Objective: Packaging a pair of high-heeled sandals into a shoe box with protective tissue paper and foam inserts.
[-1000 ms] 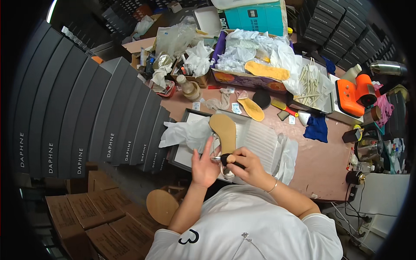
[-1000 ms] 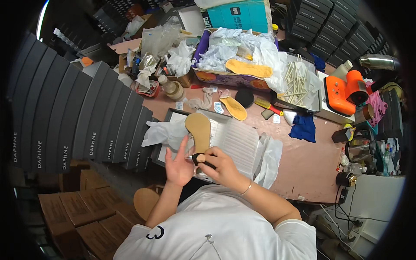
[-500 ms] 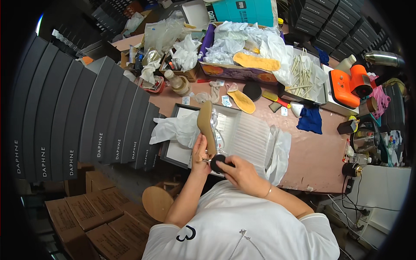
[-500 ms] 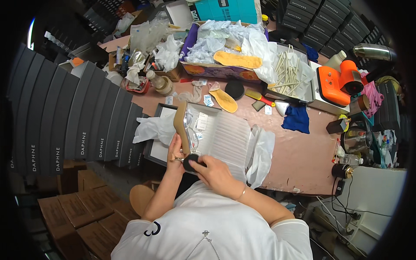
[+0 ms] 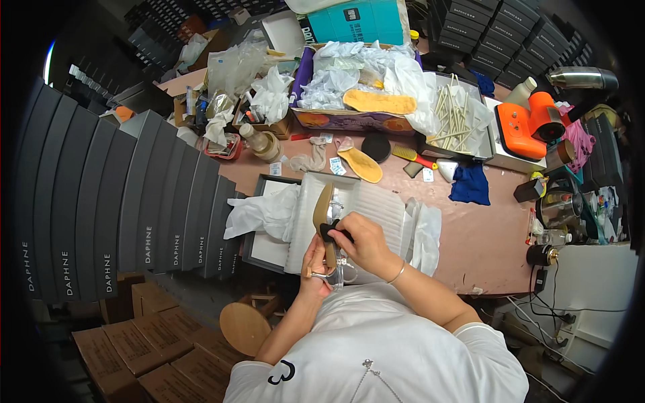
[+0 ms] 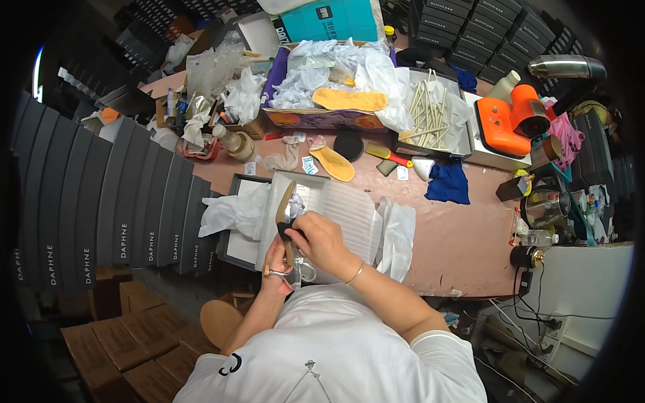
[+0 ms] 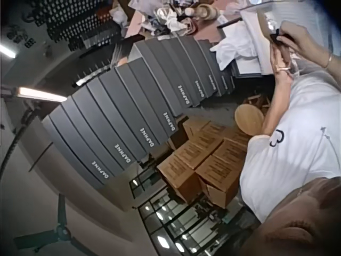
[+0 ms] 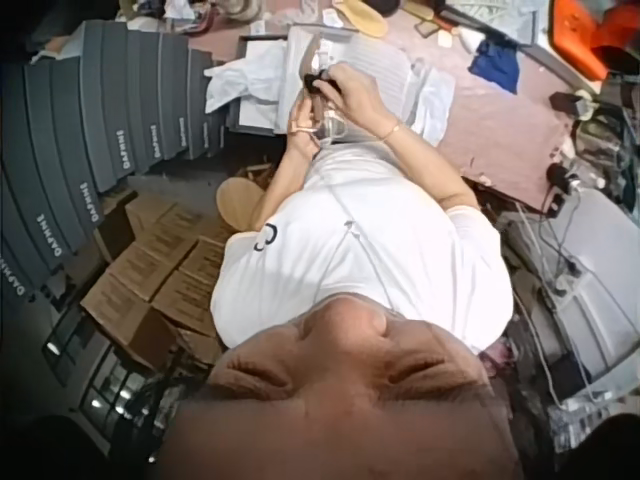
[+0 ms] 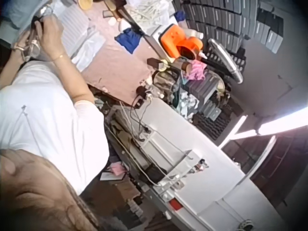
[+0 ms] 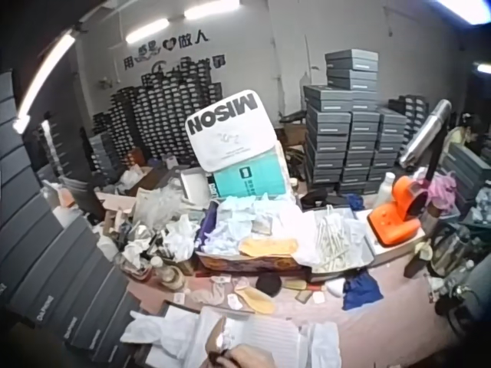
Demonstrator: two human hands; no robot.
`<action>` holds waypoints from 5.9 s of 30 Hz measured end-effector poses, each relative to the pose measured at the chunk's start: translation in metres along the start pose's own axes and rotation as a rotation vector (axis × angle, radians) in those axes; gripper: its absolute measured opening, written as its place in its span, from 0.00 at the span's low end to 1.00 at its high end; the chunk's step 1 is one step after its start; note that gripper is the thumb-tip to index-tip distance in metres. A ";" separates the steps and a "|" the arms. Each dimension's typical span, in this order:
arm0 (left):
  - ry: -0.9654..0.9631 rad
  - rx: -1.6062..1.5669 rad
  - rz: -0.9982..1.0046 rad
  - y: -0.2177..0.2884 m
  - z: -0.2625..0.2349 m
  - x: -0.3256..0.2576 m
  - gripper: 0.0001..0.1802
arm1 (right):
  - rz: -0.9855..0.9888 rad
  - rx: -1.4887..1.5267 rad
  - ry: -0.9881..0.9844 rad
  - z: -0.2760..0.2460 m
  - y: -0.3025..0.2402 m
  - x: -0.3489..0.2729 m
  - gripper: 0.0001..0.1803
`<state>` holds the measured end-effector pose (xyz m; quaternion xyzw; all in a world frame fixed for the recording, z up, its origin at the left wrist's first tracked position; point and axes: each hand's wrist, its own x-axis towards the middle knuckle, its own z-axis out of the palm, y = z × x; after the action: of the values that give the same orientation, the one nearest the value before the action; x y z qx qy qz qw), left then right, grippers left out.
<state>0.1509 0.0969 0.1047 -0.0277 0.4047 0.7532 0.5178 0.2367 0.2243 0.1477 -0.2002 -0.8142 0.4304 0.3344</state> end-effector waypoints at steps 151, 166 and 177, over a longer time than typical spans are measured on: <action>-0.155 0.225 -0.677 -0.003 0.016 -0.002 0.31 | 0.507 -0.207 0.312 -0.120 0.160 -0.070 0.15; -0.362 1.339 -0.039 0.024 0.004 0.001 0.13 | 0.522 -0.468 0.335 -0.158 0.224 -0.072 0.16; 0.053 0.662 -0.491 0.023 -0.009 -0.031 0.38 | 0.381 0.034 -0.125 -0.088 0.020 -0.087 0.20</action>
<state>0.1431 0.0651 0.1266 0.0253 0.6199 0.4356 0.6522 0.3613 0.2320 0.1349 -0.3179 -0.7734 0.5111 0.1989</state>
